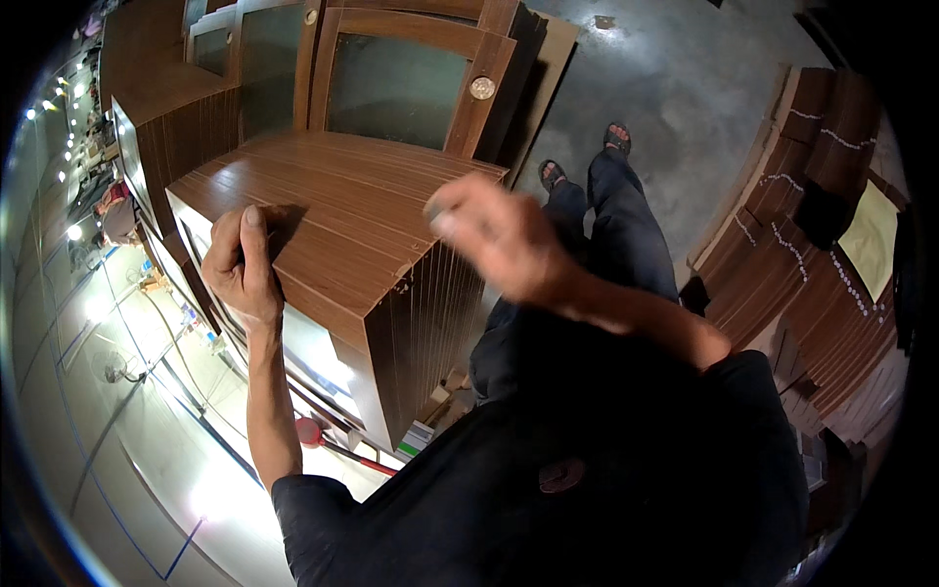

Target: The person taps a wooden cabinet door with a rubber mallet and scrapes the edges of the wood with a small metal blade.

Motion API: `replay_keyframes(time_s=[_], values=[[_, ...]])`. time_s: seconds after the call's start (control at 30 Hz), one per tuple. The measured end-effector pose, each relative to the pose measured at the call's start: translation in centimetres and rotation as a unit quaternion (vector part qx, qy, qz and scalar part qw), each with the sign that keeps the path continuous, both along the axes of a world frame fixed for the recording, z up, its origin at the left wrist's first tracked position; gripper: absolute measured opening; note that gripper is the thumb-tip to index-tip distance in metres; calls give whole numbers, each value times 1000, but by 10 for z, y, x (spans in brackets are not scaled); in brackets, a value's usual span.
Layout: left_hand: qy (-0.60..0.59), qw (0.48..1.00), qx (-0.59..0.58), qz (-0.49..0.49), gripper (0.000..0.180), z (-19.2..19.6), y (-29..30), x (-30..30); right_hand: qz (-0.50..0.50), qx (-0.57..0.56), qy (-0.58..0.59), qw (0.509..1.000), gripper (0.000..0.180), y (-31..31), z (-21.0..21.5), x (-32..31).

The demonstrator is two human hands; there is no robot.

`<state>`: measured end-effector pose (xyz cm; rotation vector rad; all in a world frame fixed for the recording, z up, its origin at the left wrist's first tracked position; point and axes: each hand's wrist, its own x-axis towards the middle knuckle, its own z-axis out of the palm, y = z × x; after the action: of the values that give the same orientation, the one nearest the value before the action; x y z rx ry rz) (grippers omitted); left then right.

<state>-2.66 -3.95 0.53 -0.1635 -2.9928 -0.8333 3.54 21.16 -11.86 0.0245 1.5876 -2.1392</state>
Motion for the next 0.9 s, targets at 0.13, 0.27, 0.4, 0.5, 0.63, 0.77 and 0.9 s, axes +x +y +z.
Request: replay_keyframes(time_s=[0.13,0.27,0.4,0.5,0.63,0.77,0.9], values=[[1,1000,-3,3,20,2,3,0,-37,-64,90,993,21,-13,-1,7],[-7,1000,-15,3,22,3,6,-1,-113,147,119,975,17,-23,-129,20],[-38,999,14,27,26,6,11,3,-158,222,5,962,23,-3,-209,44],[-26,1000,2,-3,27,5,8,0,-199,133,-39,970,23,6,-192,35],[-23,1000,-2,1,28,4,10,0,-122,-30,-139,982,23,6,-186,34],[-16,1000,-21,-1,27,4,8,-1,-72,-13,-105,992,30,9,-164,23],[-26,1000,-8,13,26,5,11,-1,-67,40,-69,995,35,4,-170,24]])
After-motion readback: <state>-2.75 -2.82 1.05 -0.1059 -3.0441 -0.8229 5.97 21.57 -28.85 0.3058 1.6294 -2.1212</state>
